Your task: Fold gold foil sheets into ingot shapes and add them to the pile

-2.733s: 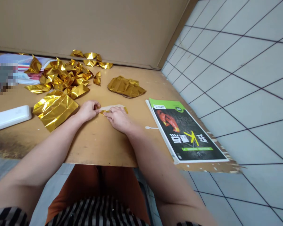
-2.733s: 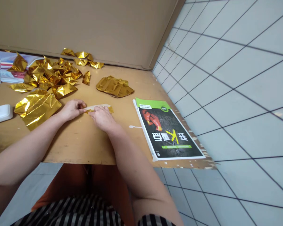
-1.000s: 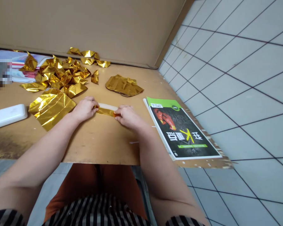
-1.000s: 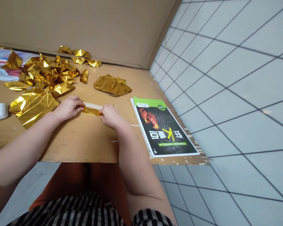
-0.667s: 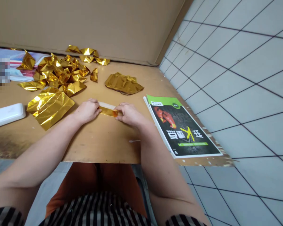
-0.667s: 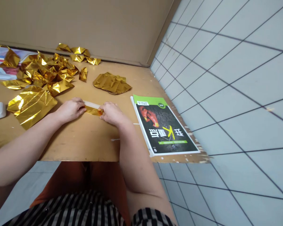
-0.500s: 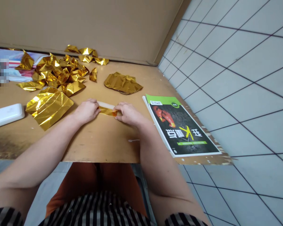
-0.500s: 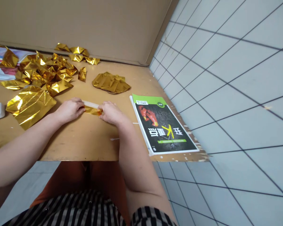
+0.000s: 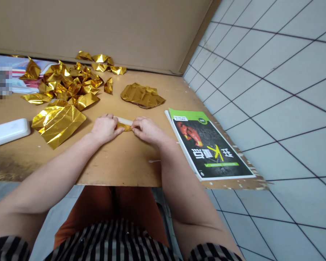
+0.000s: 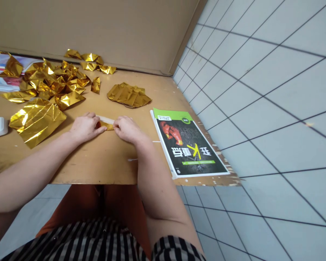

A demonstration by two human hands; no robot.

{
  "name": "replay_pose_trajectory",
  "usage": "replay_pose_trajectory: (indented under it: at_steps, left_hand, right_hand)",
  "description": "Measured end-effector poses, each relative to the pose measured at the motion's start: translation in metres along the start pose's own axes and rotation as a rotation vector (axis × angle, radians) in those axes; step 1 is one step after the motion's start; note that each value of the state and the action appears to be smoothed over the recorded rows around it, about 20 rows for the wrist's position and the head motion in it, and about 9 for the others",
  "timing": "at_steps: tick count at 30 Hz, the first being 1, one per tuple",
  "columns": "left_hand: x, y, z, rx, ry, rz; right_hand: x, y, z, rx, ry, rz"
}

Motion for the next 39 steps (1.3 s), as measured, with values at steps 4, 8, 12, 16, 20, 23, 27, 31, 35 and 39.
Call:
replay_pose_trajectory:
  at_steps: [4, 8, 12, 16, 20, 23, 27, 31, 35, 39]
  left_hand:
    - [0.000, -0.001, -0.001, -0.007, -0.011, -0.010]
    - [0.001, 0.000, -0.001, -0.016, -0.022, -0.012]
    - [0.002, 0.000, 0.003, -0.032, -0.032, 0.000]
    - [0.002, 0.001, 0.003, -0.049, -0.031, 0.012]
    - [0.000, 0.000, 0.001, -0.040, -0.027, -0.006]
    - [0.000, 0.000, 0.000, -0.045, -0.029, -0.013]
    - [0.000, 0.002, 0.002, -0.061, -0.042, -0.018]
    - [0.001, 0.002, 0.003, -0.060, -0.058, -0.045]
    - [0.002, 0.002, 0.004, -0.044, -0.065, -0.067]
    - [0.003, 0.002, 0.003, -0.048, -0.058, -0.076]
  right_hand:
    - [-0.004, 0.001, -0.001, -0.019, 0.045, 0.025]
    - [-0.011, 0.002, 0.001, -0.042, 0.095, 0.057]
    - [-0.018, 0.006, 0.004, -0.082, 0.100, 0.115]
    - [-0.023, 0.009, 0.009, -0.126, 0.088, 0.183]
    - [-0.024, 0.010, 0.011, -0.147, 0.061, 0.249]
    - [-0.024, 0.011, 0.011, -0.150, 0.041, 0.275]
    - [-0.024, 0.012, 0.012, -0.158, 0.034, 0.288]
    - [-0.025, 0.012, 0.014, -0.171, 0.032, 0.321]
    - [-0.025, 0.013, 0.015, -0.188, 0.013, 0.386]
    - [-0.026, 0.014, 0.016, -0.178, 0.012, 0.444]
Point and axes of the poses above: each hand's wrist, its own y-axis towards the middle knuckle, its own z-axis out of the palm, x = y × z, the point moved 8 cm from there along y, towards the middle knuckle, and after that the axes turned 12 degrees about -x, right-handed, at the moved point
